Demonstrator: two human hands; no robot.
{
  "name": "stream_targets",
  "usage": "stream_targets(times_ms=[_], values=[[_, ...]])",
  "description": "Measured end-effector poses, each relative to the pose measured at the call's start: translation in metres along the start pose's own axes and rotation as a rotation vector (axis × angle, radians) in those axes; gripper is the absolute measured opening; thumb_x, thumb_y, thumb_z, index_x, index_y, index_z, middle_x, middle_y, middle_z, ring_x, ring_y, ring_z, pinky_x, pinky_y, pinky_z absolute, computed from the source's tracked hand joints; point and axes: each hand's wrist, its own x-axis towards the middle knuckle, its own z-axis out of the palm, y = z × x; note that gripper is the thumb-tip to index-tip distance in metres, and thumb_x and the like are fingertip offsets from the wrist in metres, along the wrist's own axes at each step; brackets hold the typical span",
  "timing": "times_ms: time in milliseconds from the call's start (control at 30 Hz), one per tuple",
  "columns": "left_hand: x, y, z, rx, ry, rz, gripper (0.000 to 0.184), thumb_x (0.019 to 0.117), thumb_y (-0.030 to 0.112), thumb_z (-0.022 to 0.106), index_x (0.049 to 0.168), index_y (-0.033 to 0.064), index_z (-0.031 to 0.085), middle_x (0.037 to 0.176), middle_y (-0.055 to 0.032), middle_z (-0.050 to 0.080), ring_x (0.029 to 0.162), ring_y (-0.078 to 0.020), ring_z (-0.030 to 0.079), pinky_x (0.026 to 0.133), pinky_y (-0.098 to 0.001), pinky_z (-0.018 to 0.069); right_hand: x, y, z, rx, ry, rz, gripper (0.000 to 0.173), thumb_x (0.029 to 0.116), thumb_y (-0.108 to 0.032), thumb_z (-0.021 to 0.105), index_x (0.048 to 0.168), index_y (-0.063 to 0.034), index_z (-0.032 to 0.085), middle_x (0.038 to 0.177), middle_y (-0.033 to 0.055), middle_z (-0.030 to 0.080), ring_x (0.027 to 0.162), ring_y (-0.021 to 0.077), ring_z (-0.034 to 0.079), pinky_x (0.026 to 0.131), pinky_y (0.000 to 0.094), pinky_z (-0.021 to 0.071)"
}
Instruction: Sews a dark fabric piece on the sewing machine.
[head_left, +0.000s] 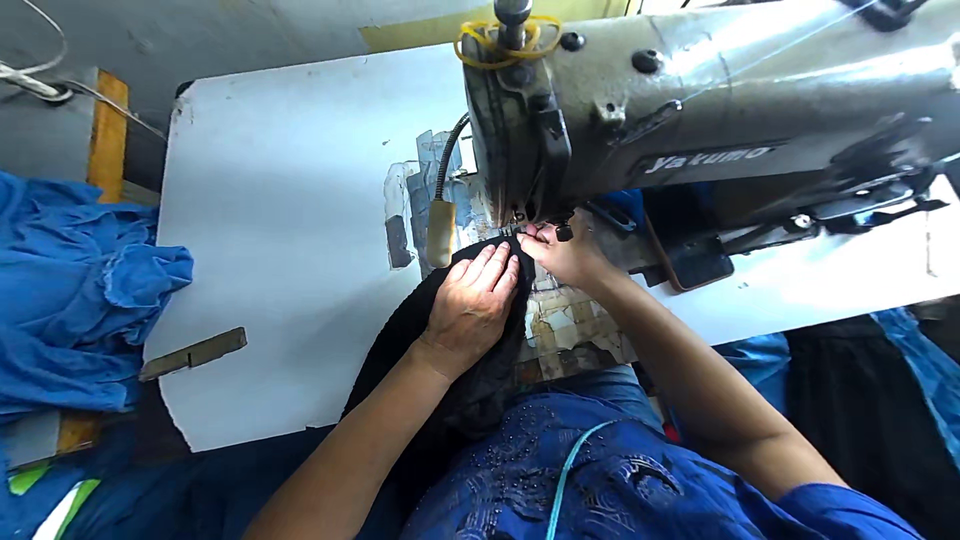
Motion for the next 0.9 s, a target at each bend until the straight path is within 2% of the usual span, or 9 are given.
stream_targets(times_ms=[67, 133, 300, 400, 467, 600, 667, 767, 900], values=[[-0.004, 0.005, -0.002, -0.009, -0.005, 0.010, 0.036, 0.1050, 0.018, 0.047, 0.126, 0.0024, 0.071, 0.135, -0.0166, 0.067, 0.126, -0.0298, 0.064, 0.100, -0.0430, 0.0522, -0.002, 0.004, -0.006, 0.061, -0.053, -0.017, 0.012, 0.0890, -0.007, 0.070, 0.096, 0.0021, 0.069, 0.080, 0.0084, 0.063, 0.066, 0.0099, 0.058, 0.061, 0.0261, 0.0508], [-0.009, 0.010, -0.003, 0.003, 0.003, 0.017, 0.036, 0.1058, 0.019, 0.047, 0.126, 0.0025, 0.070, 0.135, -0.0159, 0.067, 0.126, -0.0295, 0.065, 0.101, -0.0416, 0.0523, -0.004, 0.007, -0.015, 0.128, -0.162, -0.010, 0.013, 0.0902, -0.007, 0.071, 0.100, 0.0014, 0.069, 0.082, 0.0063, 0.064, 0.061, 0.0049, 0.058, 0.056, 0.0201, 0.0510], [-0.012, 0.011, -0.004, 0.004, 0.013, 0.029, 0.038, 0.1059, 0.022, 0.046, 0.126, 0.0027, 0.071, 0.133, -0.0152, 0.069, 0.125, -0.0290, 0.065, 0.102, -0.0402, 0.0522, -0.002, 0.013, -0.025, 0.152, -0.330, -0.069, 0.018, 0.0897, -0.008, 0.073, 0.105, 0.0006, 0.067, 0.077, 0.0025, 0.062, 0.054, 0.0023, 0.051, 0.050, 0.0172, 0.0456], [-0.012, 0.010, -0.003, 0.001, 0.029, 0.037, 0.037, 0.1046, 0.021, 0.047, 0.124, 0.0025, 0.072, 0.131, -0.0154, 0.070, 0.123, -0.0295, 0.067, 0.101, -0.0409, 0.0533, -0.003, 0.011, -0.022, -0.016, -0.302, -0.183, 0.018, 0.0909, -0.014, 0.072, 0.103, -0.0011, 0.069, 0.078, 0.0056, 0.061, 0.063, 0.0118, 0.051, 0.061, 0.0297, 0.0457], [-0.011, 0.010, -0.003, 0.016, 0.035, 0.044, 0.037, 0.1039, 0.021, 0.047, 0.123, 0.0029, 0.073, 0.130, -0.0155, 0.070, 0.122, -0.0296, 0.067, 0.099, -0.0411, 0.0538, -0.005, 0.013, -0.018, -0.068, -0.250, -0.297, 0.016, 0.0908, -0.015, 0.068, 0.100, -0.0011, 0.070, 0.079, 0.0092, 0.062, 0.065, 0.0171, 0.053, 0.064, 0.0359, 0.0473], [-0.012, 0.010, -0.002, 0.017, 0.048, 0.065, 0.034, 0.1030, 0.020, 0.049, 0.118, 0.0028, 0.075, 0.131, -0.0155, 0.069, 0.120, -0.0311, 0.067, 0.090, -0.0445, 0.0539, -0.005, 0.018, -0.017, -0.066, -0.203, -0.452, 0.014, 0.0922, -0.012, 0.066, 0.098, -0.0006, 0.071, 0.081, 0.0100, 0.061, 0.064, 0.0158, 0.050, 0.062, 0.0328, 0.0448], [-0.012, 0.010, -0.001, 0.036, 0.058, 0.081, 0.033, 0.1023, 0.019, 0.050, 0.115, 0.0038, 0.076, 0.134, -0.0125, 0.069, 0.119, -0.0305, 0.067, 0.085, -0.0446, 0.0525, -0.004, 0.024, -0.016, -0.037, -0.183, -0.502, 0.013, 0.0907, -0.011, 0.067, 0.096, -0.0004, 0.072, 0.081, 0.0087, 0.062, 0.064, 0.0123, 0.049, 0.061, 0.0279, 0.0436], [-0.012, 0.010, 0.000, 0.076, 0.088, 0.106, 0.030, 0.1016, 0.017, 0.052, 0.115, 0.0032, 0.076, 0.130, -0.0114, 0.070, 0.110, -0.0297, 0.067, 0.077, -0.0432, 0.0479, -0.002, 0.028, -0.014, 0.031, -0.149, -0.542, 0.010, 0.0873, -0.008, 0.071, 0.090, 0.0007, 0.073, 0.083, 0.0090, 0.065, 0.065, 0.0078, 0.052, 0.060, 0.0209, 0.0436], [-0.013, 0.010, 0.000, 0.105, 0.081, 0.121, 0.029, 0.1024, 0.015, 0.052, 0.116, 0.0029, 0.075, 0.130, -0.0116, 0.070, 0.103, -0.0285, 0.065, 0.074, -0.0418, 0.0445, 0.000, 0.034, -0.008, 0.095, -0.109, -0.580, 0.010, 0.0847, -0.007, 0.072, 0.087, 0.0019, 0.073, 0.082, 0.0090, 0.067, 0.064, 0.0042, 0.053, 0.059, 0.0169, 0.0437]])
